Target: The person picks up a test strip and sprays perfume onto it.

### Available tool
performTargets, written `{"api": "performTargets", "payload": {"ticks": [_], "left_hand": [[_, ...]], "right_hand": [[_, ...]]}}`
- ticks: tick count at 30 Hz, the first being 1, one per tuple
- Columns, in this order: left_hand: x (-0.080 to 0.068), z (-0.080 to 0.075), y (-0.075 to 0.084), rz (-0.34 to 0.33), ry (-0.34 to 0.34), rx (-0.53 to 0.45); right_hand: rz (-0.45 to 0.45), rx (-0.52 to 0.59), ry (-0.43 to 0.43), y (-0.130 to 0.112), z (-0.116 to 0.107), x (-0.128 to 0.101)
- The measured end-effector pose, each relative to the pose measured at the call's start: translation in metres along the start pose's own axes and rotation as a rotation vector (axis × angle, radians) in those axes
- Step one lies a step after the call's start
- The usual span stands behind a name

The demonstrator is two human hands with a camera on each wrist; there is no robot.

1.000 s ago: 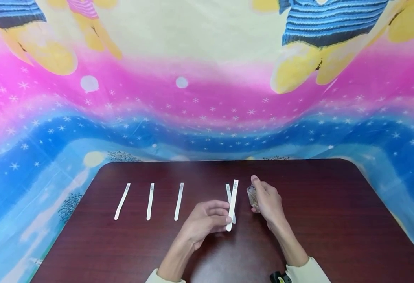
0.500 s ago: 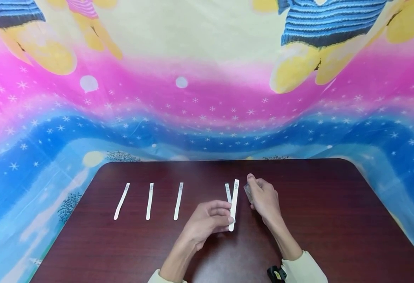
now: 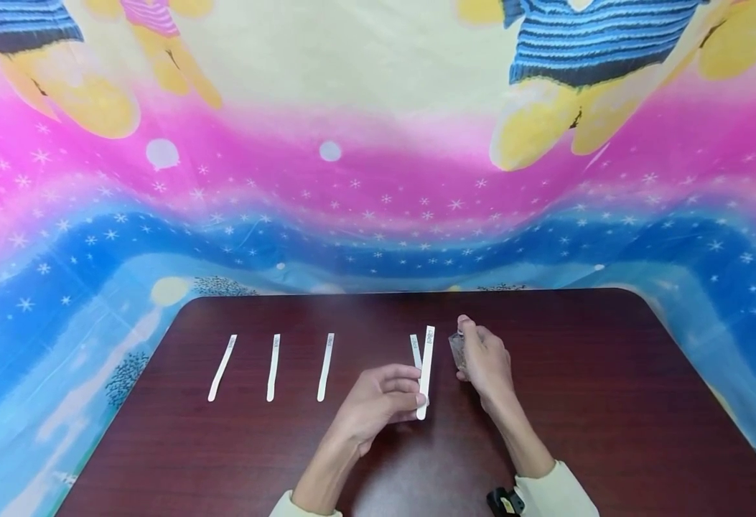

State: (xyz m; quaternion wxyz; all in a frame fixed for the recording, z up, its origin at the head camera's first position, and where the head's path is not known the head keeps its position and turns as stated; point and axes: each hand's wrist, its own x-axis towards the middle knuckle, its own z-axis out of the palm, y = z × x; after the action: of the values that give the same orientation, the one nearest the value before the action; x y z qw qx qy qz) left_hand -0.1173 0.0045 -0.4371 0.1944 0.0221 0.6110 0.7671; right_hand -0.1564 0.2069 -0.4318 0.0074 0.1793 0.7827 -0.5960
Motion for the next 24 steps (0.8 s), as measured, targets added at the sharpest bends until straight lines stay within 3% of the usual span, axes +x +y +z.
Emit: {"api": "performTargets", "payload": {"ticks": [9,24], "left_hand": [[0.003,-0.012,0.002,0.004,0.005,0.024],[0.012,-0.038,-0.001,-0.004,0.04,0.053]], "right_hand": [[-0.003,0.177,-0.079,0.005,-0.008,-0.004],[0.021,0.229,-0.099,0.006,-0.013,-0.009]]}}
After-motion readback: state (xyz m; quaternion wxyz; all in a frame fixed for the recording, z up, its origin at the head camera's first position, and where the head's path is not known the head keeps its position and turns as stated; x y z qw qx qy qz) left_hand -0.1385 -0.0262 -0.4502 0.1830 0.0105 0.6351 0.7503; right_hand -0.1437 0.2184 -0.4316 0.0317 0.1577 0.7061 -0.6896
